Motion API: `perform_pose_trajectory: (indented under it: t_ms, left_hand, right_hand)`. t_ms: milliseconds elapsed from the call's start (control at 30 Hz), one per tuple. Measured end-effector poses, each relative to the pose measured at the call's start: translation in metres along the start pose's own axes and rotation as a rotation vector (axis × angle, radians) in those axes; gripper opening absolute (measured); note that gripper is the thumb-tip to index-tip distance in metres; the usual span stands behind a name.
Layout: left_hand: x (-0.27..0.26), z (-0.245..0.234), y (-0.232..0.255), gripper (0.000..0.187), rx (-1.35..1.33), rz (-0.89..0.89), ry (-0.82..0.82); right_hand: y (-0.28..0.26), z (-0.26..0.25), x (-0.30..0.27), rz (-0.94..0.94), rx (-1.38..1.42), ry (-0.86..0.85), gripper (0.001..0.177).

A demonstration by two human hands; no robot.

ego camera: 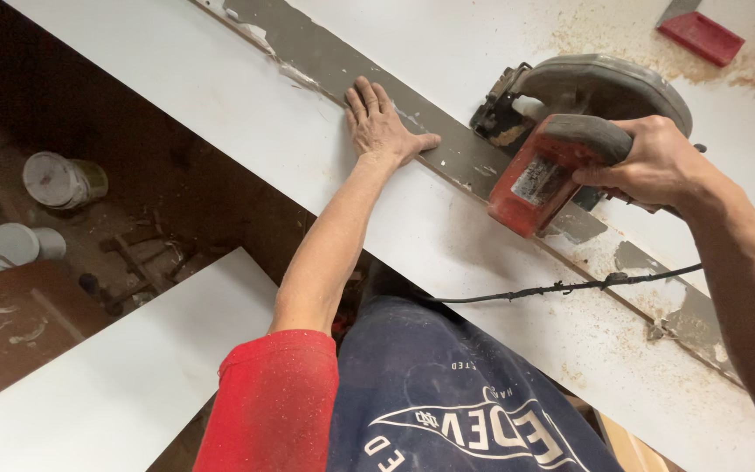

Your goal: The person positions a large white board on a workbench, then uses a red circular saw to cut along a marked line. The person guides the saw steadily along the board, completing a long straight cut and separating a strip from the main piece.

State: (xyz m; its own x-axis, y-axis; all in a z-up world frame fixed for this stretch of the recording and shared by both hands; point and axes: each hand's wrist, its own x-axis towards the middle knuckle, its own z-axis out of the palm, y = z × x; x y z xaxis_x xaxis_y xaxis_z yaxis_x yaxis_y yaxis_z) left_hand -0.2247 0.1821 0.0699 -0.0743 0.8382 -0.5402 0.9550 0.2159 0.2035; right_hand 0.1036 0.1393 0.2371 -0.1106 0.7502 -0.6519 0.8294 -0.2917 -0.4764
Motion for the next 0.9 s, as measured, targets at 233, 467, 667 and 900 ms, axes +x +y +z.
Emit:
perform_pose_trajectory:
  t_ms: [233, 467, 667, 900]
  left_hand:
    - [-0.004, -0.005, 0.002, 0.149, 0.006, -0.010, -0.016]
    - [-0.004, -0.004, 0.002, 0.149, 0.002, -0.012, -0.014]
    - [-0.003, -0.002, 0.001, 0.150, 0.016, -0.004, -0.010]
    - [0.001, 0.001, 0.000, 0.150, 0.023, -0.002, -0.018]
  right_hand:
    - [-0.008, 0.000, 0.005, 0.009, -0.019, -0.001, 0.048]
    - [-0.024, -0.003, 0.002, 0.012, 0.013, -0.002, 0.036]
    - [-0.030, -0.003, 0.004, -0.004, 0.023, -0.008, 0.036]
    - [-0.024, 0.000, 0.015, -0.051, -0.001, -0.010, 0.038]
